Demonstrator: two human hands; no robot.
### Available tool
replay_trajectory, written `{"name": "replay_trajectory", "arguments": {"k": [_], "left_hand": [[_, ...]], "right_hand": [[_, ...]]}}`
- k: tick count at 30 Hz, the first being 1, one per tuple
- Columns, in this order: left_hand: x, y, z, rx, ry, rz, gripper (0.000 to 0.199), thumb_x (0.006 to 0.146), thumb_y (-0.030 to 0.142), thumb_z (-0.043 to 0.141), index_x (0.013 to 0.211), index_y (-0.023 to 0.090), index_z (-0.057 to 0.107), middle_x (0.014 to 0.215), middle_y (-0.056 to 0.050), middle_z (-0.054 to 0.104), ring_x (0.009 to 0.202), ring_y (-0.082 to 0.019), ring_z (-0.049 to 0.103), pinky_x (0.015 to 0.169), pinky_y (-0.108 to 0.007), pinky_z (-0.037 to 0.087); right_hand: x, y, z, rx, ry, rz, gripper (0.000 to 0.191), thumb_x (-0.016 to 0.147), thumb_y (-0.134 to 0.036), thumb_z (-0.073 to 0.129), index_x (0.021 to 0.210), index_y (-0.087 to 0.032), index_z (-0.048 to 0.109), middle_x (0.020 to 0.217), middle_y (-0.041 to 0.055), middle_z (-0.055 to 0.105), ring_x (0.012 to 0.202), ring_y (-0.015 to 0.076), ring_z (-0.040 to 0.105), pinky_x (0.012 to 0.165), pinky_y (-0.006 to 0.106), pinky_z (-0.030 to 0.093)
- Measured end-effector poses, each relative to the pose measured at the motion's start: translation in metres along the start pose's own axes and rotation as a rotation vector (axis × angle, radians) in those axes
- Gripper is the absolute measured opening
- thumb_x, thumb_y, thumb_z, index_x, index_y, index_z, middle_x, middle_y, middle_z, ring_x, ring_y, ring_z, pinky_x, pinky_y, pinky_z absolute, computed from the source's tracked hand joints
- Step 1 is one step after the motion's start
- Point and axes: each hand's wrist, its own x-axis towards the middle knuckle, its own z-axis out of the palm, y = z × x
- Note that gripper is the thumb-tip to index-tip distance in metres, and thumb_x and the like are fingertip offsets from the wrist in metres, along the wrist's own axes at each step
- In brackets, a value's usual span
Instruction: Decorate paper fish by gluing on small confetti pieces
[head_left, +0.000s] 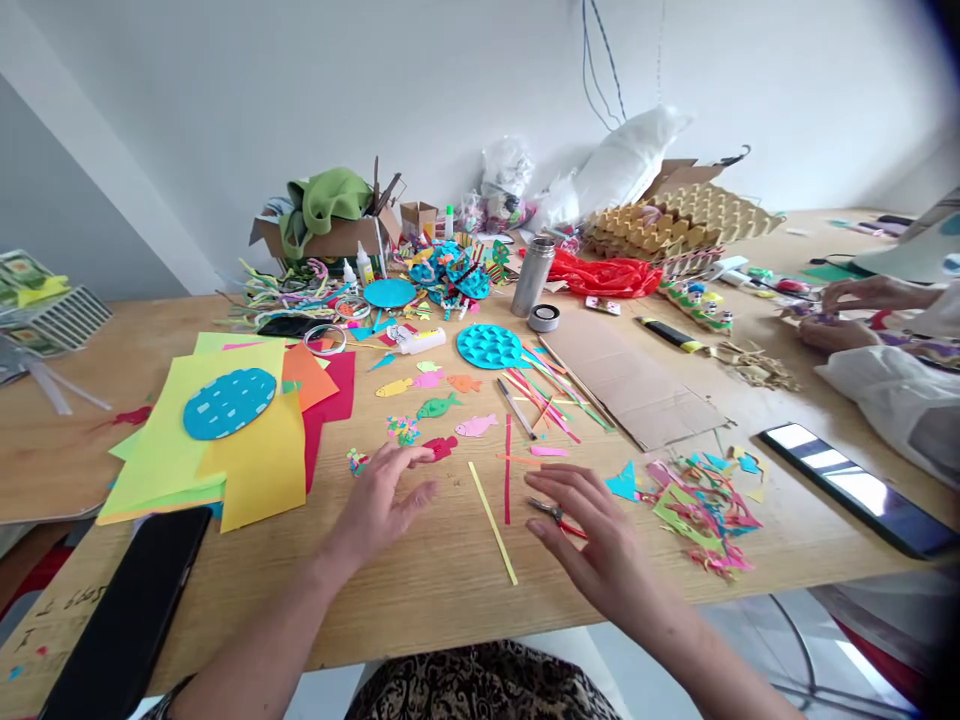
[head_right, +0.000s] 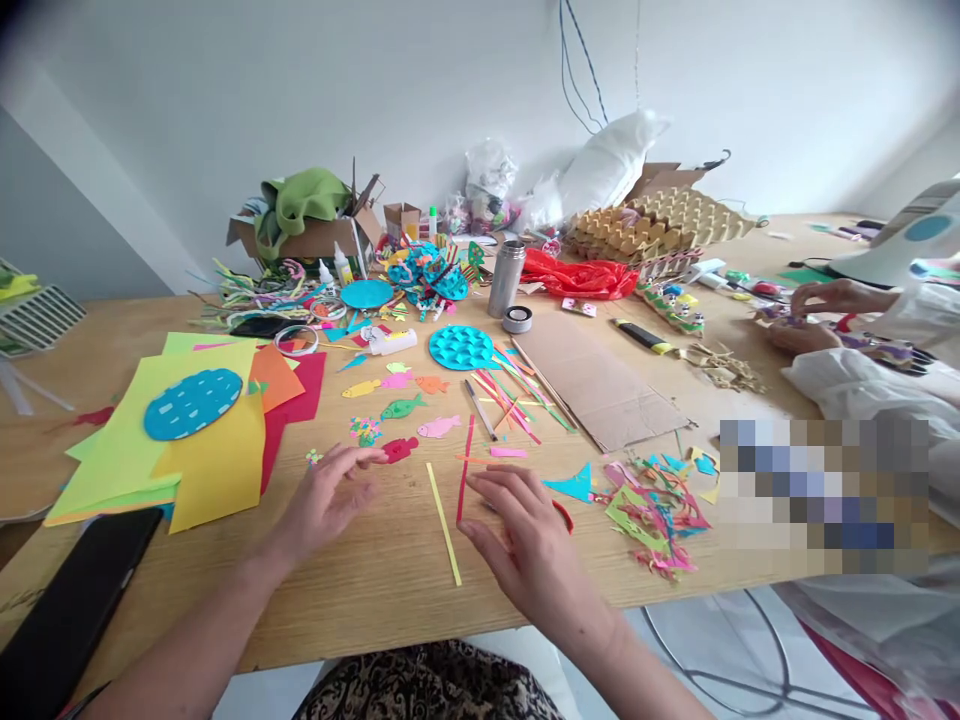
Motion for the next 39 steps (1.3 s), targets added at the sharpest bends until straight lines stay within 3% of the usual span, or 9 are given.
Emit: {"name": "replay_trajectory", "arguments": {"k": [4, 8, 12, 17, 24, 28, 30, 34, 39], "left_hand": [[0.001, 0.025, -0.001, -0.198, -0.163, -0.037, 0.034, 0.089, 0.046, 0.058, 0.113, 0.023, 0.063, 0.110, -0.007, 0.067, 0.089, -0.018, 0.059, 0.075, -0.030, 0.048], [0.001, 0.029, -0.005, -0.184, -0.144, -0.069, 0.037, 0.084, 0.045, 0.065, 0.114, 0.023, 0.063, 0.110, -0.007, 0.068, 0.087, -0.018, 0.059, 0.075, -0.030, 0.048], [-0.001, 0.016, -0.012, -0.100, -0.073, -0.136, 0.035, 0.084, 0.041, 0.065, 0.114, 0.022, 0.063, 0.108, -0.007, 0.069, 0.087, -0.018, 0.060, 0.075, -0.031, 0.050], [0.005, 0.003, -0.022, -0.003, 0.007, -0.110, 0.034, 0.087, 0.039, 0.063, 0.116, 0.022, 0.061, 0.108, -0.008, 0.068, 0.087, -0.018, 0.061, 0.076, -0.031, 0.052], [0.013, -0.035, -0.021, 0.267, 0.257, -0.012, 0.034, 0.090, 0.037, 0.058, 0.120, 0.022, 0.056, 0.109, -0.008, 0.067, 0.101, -0.023, 0.062, 0.086, -0.040, 0.051], [0.008, -0.056, -0.017, 0.313, 0.276, 0.018, 0.035, 0.090, 0.036, 0.058, 0.123, 0.023, 0.054, 0.108, -0.008, 0.067, 0.098, -0.024, 0.063, 0.083, -0.039, 0.053], [0.007, -0.060, -0.017, 0.314, 0.280, 0.040, 0.037, 0.090, 0.036, 0.058, 0.125, 0.023, 0.052, 0.109, -0.008, 0.066, 0.097, -0.024, 0.063, 0.083, -0.039, 0.054], [0.009, -0.057, -0.019, 0.318, 0.301, 0.094, 0.039, 0.091, 0.035, 0.058, 0.127, 0.023, 0.051, 0.109, -0.008, 0.067, 0.099, -0.024, 0.063, 0.084, -0.039, 0.053], [0.009, -0.055, -0.019, 0.317, 0.319, 0.120, 0.038, 0.090, 0.037, 0.059, 0.125, 0.023, 0.053, 0.105, -0.007, 0.068, 0.097, -0.023, 0.064, 0.082, -0.038, 0.055]], "right_hand": [[0.023, -0.010, -0.018, 0.178, 0.142, 0.036, 0.030, 0.092, -0.028, 0.054, 0.122, -0.026, 0.058, 0.114, 0.0092, 0.067, 0.111, 0.0257, 0.060, 0.092, 0.042, 0.051], [0.047, -0.001, -0.037, 0.232, 0.329, 0.150, 0.017, 0.091, -0.031, 0.058, 0.106, -0.027, 0.064, 0.101, 0.0059, 0.070, 0.098, 0.0232, 0.065, 0.087, 0.039, 0.051], [0.069, 0.023, -0.054, 0.187, 0.404, 0.222, 0.016, 0.087, -0.039, 0.062, 0.088, -0.025, 0.068, 0.087, 0.0034, 0.072, 0.084, 0.0210, 0.067, 0.077, 0.036, 0.051], [0.106, 0.039, -0.066, 0.118, 0.379, 0.260, 0.027, 0.082, -0.048, 0.065, 0.090, -0.023, 0.071, 0.089, 0.0048, 0.074, 0.083, 0.0229, 0.068, 0.079, 0.040, 0.051], [0.169, 0.040, -0.086, 0.195, 0.491, 0.132, 0.028, 0.077, -0.040, 0.071, 0.093, -0.017, 0.072, 0.089, 0.0077, 0.074, 0.081, 0.0177, 0.068, 0.079, 0.034, 0.054], [0.190, 0.067, -0.109, 0.048, 0.561, 0.171, 0.026, 0.079, -0.034, 0.070, 0.096, -0.015, 0.072, 0.088, 0.0091, 0.074, 0.074, 0.0149, 0.065, 0.070, 0.029, 0.050], [0.197, 0.089, -0.111, -0.087, 0.419, 0.287, 0.021, 0.080, -0.030, 0.067, 0.093, -0.014, 0.073, 0.083, 0.0077, 0.073, 0.066, 0.0138, 0.061, 0.064, 0.028, 0.047], [0.198, 0.141, -0.090, -0.462, -0.211, 0.509, 0.018, 0.084, -0.023, 0.059, 0.090, -0.013, 0.073, 0.082, 0.0068, 0.072, 0.069, 0.0158, 0.062, 0.061, 0.025, 0.043], [0.178, 0.190, -0.055, -0.514, -0.546, 0.666, 0.014, 0.080, -0.015, 0.063, 0.068, -0.010, 0.070, 0.069, 0.0078, 0.069, 0.065, 0.0165, 0.062, 0.060, 0.027, 0.045]]}}
